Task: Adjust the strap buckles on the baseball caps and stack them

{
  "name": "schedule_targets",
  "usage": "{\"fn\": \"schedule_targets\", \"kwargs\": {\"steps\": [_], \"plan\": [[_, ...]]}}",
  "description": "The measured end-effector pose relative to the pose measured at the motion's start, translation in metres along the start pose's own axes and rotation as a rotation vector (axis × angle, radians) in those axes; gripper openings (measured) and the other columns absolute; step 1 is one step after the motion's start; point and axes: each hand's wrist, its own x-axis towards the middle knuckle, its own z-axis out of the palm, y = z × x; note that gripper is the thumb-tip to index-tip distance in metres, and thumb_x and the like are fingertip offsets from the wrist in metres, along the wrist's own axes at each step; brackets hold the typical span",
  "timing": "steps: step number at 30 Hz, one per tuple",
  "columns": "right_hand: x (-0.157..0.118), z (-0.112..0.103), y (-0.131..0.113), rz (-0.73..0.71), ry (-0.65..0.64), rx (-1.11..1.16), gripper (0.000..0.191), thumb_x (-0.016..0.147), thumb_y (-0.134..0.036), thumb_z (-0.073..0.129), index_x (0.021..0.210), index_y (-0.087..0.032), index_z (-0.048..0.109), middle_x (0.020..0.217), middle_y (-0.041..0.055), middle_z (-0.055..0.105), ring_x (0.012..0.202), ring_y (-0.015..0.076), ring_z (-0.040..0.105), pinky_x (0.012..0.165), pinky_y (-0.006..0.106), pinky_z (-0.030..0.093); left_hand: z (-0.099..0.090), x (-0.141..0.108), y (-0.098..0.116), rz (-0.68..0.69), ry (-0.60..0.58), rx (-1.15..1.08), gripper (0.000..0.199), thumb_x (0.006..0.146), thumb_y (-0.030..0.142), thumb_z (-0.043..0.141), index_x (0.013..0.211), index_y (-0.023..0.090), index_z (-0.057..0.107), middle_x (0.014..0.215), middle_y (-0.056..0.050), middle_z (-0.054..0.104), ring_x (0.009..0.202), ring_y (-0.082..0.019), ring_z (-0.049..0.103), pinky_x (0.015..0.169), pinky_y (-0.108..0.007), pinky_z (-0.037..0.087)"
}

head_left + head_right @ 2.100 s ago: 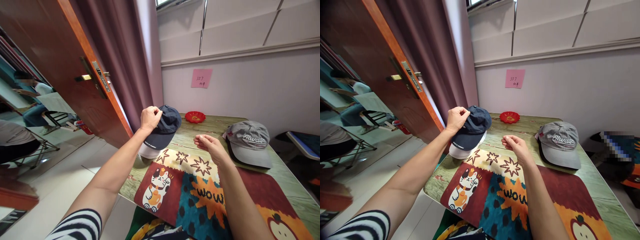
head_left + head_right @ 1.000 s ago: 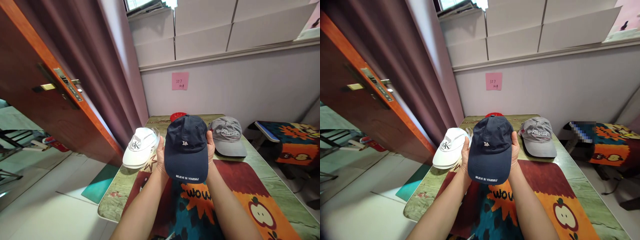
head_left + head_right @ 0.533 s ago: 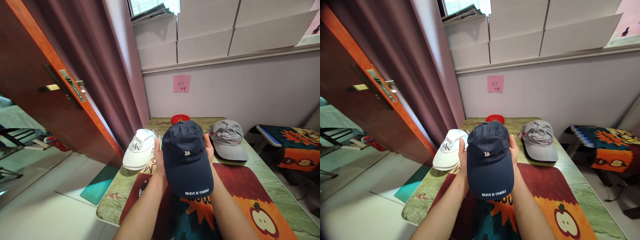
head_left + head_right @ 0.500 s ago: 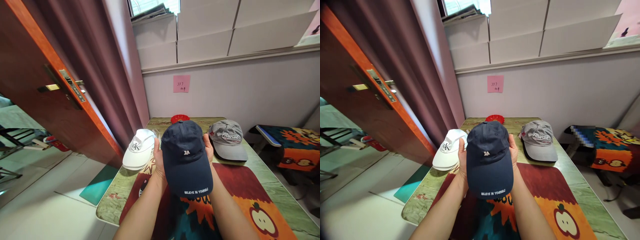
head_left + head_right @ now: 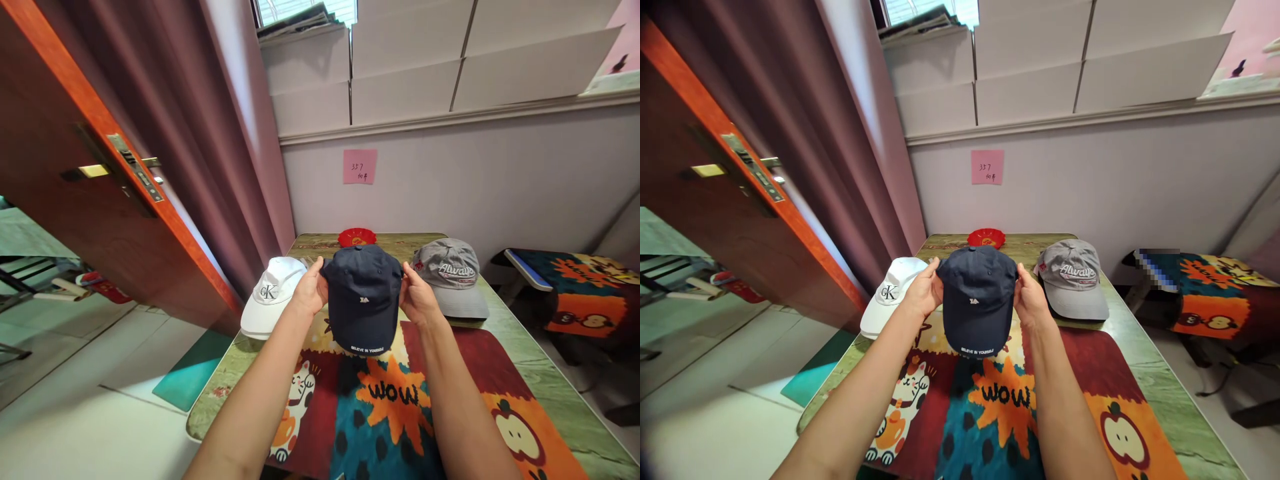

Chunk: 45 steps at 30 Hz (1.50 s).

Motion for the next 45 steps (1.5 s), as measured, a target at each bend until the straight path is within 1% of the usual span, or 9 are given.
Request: {"fn": "schedule_targets", "kwargs": {"steps": [4, 8, 14, 21, 27, 31, 36, 41, 45], "plan": [[-0.003, -0.006, -0.01, -0.11, -0.076, -0.061, 0.029, 0.071, -0.03, 0.079, 0.098, -0.025, 0.071, 0.094, -0.0008, 0.077, 0.086, 0.0167, 0.07, 0.074, 0.024, 0.055, 0.002, 0.008, 0.012, 0.242, -0.009, 0.222, 0.031, 0.08, 0.033, 0.077, 0.104, 0.014, 0.073, 0.091, -0.007, 0.078, 0.08, -0.018, 0.072, 0.079, -0.029, 0.054], [-0.005, -0.013, -0.016, -0.177, -0.114, -0.206, 0.027, 0.065, -0.017, 0.071, 0.091, -0.025, 0.07, 0.083, -0.0049, 0.071, 0.077, 0.0121, 0.062, 0.074, 0.022, 0.048, 0.0, 0.002, 0.007, 0.452, -0.099, 0.474, 0.026, 0.071, 0.027, 0.08, 0.092, 0.013, 0.075, 0.088, -0.004, 0.075, 0.082, -0.016, 0.066, 0.079, -0.026, 0.048], [-0.014, -0.024, -0.028, -0.056, -0.357, -0.538, 0.023, 0.071, -0.02, 0.068, 0.094, -0.021, 0.071, 0.085, -0.0002, 0.071, 0.08, 0.0159, 0.061, 0.077, 0.028, 0.046, -0.023, -0.016, -0.023, 0.419, -0.059, 0.704, 0.023, 0.065, 0.016, 0.063, 0.086, 0.015, 0.072, 0.082, -0.001, 0.071, 0.077, -0.015, 0.06, 0.075, -0.026, 0.044], [-0.031, -0.006, -0.035, 0.16, -0.678, -0.807, 0.034, 0.081, -0.042, 0.074, 0.105, -0.018, 0.072, 0.091, 0.004, 0.072, 0.078, 0.0177, 0.064, 0.072, 0.03, 0.05, -0.036, -0.034, -0.04, 0.366, -0.038, 0.888, 0.023, 0.08, 0.035, 0.063, 0.089, 0.016, 0.073, 0.085, -0.001, 0.069, 0.08, -0.017, 0.059, 0.076, -0.027, 0.045], [-0.035, 0.002, -0.031, 0.064, -0.626, -1.023, 0.035, 0.079, -0.053, 0.074, 0.081, -0.018, 0.072, 0.071, 0.0005, 0.066, 0.066, 0.0156, 0.058, 0.058, 0.026, 0.044, -0.028, -0.037, -0.046, 0.382, 0.008, 0.934, 0.027, 0.079, 0.042, 0.072, 0.089, 0.016, 0.073, 0.083, -0.001, 0.068, 0.077, -0.016, 0.06, 0.072, -0.026, 0.046], [-0.039, 0.005, -0.037, 0.043, -0.609, -0.882, 0.034, 0.083, -0.05, 0.072, 0.078, -0.017, 0.065, 0.07, 0.0, 0.062, 0.063, 0.0127, 0.052, 0.058, 0.026, 0.04, -0.021, -0.038, -0.044, 0.468, 0.041, 0.971, 0.017, 0.076, 0.025, 0.069, 0.091, 0.017, 0.073, 0.089, -0.002, 0.071, 0.082, -0.017, 0.064, 0.076, -0.026, 0.049], [-0.044, 0.01, -0.044, 0.014, -0.514, -0.651, 0.032, 0.078, -0.045, 0.08, 0.084, -0.019, 0.062, 0.078, 0.003, 0.067, 0.073, 0.0161, 0.059, 0.067, 0.028, 0.046, -0.012, -0.043, -0.04, 0.58, 0.042, 1.018, 0.029, 0.074, 0.01, 0.054, 0.094, 0.019, 0.073, 0.097, -0.003, 0.075, 0.093, -0.017, 0.068, 0.09, -0.03, 0.051], [-0.045, 0.015, -0.041, -0.034, -0.453, -0.504, 0.029, 0.086, -0.046, 0.073, 0.081, -0.021, 0.06, 0.063, -0.0035, 0.055, 0.06, 0.0121, 0.053, 0.069, 0.029, 0.05, -0.002, -0.046, -0.039, 0.605, 0.046, 0.933, 0.025, 0.079, 0.012, 0.055, 0.094, 0.019, 0.074, 0.097, -0.004, 0.075, 0.095, -0.018, 0.068, 0.091, -0.03, 0.052], [-0.046, 0.026, -0.03, 0.057, -0.413, -0.584, 0.038, 0.081, -0.054, 0.075, 0.09, -0.018, 0.066, 0.062, -0.0045, 0.052, 0.051, 0.0094, 0.046, 0.051, 0.024, 0.043, 0.007, -0.046, -0.043, 0.599, 0.015, 0.88, 0.019, 0.082, 0.017, 0.059, 0.096, 0.018, 0.072, 0.098, -0.005, 0.074, 0.094, -0.018, 0.068, 0.089, -0.03, 0.053]]}}
